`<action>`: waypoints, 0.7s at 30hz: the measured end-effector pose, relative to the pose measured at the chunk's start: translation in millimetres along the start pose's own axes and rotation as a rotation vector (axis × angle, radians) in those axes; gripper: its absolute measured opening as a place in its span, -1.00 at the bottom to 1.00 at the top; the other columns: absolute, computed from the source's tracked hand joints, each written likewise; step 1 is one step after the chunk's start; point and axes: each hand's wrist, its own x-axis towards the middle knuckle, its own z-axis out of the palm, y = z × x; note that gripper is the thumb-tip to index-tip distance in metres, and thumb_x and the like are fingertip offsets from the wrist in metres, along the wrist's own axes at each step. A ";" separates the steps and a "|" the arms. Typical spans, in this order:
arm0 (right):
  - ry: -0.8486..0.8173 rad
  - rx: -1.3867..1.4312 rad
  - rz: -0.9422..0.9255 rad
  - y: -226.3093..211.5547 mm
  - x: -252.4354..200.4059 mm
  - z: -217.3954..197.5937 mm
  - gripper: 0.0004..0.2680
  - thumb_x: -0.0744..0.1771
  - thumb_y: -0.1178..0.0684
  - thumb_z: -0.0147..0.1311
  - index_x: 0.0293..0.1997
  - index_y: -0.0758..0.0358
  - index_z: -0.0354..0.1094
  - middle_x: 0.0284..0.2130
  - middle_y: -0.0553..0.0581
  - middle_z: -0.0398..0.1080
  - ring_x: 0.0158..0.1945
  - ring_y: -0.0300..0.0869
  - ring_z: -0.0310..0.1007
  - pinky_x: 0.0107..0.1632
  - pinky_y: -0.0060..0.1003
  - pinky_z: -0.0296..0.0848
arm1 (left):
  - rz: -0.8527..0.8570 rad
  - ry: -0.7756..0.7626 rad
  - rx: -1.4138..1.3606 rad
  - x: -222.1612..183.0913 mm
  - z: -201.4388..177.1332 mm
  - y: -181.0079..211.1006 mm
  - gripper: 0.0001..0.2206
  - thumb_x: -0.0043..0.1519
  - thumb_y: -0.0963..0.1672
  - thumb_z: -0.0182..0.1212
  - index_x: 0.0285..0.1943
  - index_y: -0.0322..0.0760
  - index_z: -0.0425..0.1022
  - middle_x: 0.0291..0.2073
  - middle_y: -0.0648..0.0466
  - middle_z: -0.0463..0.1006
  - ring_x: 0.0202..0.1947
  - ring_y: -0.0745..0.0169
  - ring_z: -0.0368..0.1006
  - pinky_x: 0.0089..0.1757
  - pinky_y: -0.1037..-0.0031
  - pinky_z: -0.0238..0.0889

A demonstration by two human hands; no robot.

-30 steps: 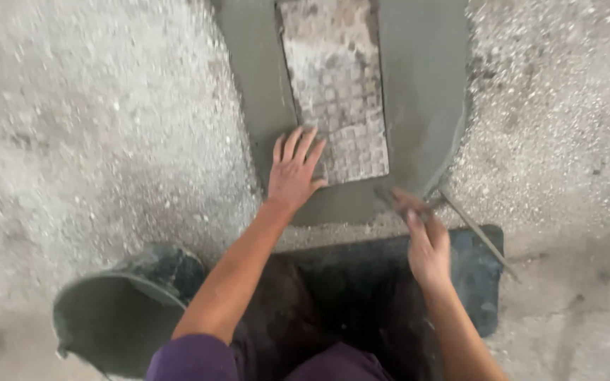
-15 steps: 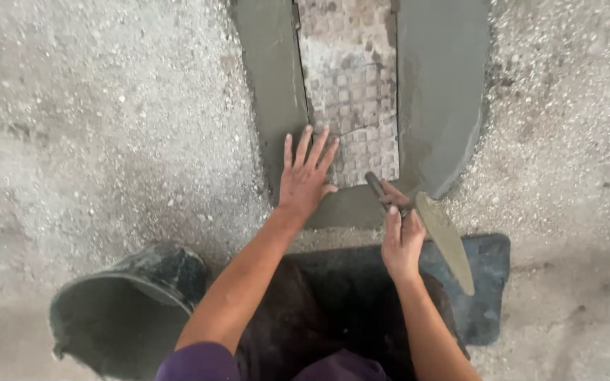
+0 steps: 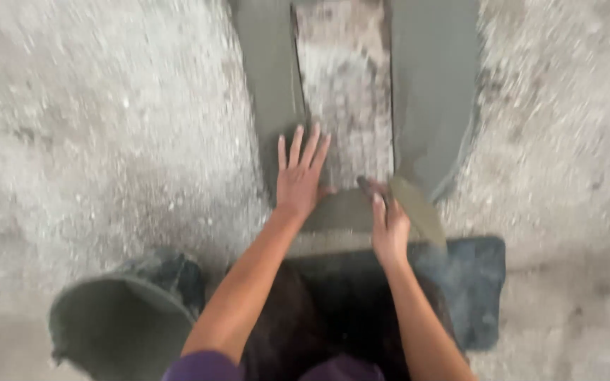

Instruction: Placing a stone tile into a cement bed and smoothing the edges with a trowel.

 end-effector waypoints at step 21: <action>0.122 0.300 0.045 1.9 24.7 -42.1 -0.74 0.50 0.03 -0.29 0.08 0.51 0.24 0.15 0.56 0.35 0.24 0.33 0.38 0.12 0.23 0.45 | 0.199 0.201 0.059 66.7 34.6 38.1 -0.20 0.40 0.17 0.01 0.64 -0.38 -0.13 0.61 -0.18 -0.18 0.61 -0.14 -0.26 0.49 0.03 -0.33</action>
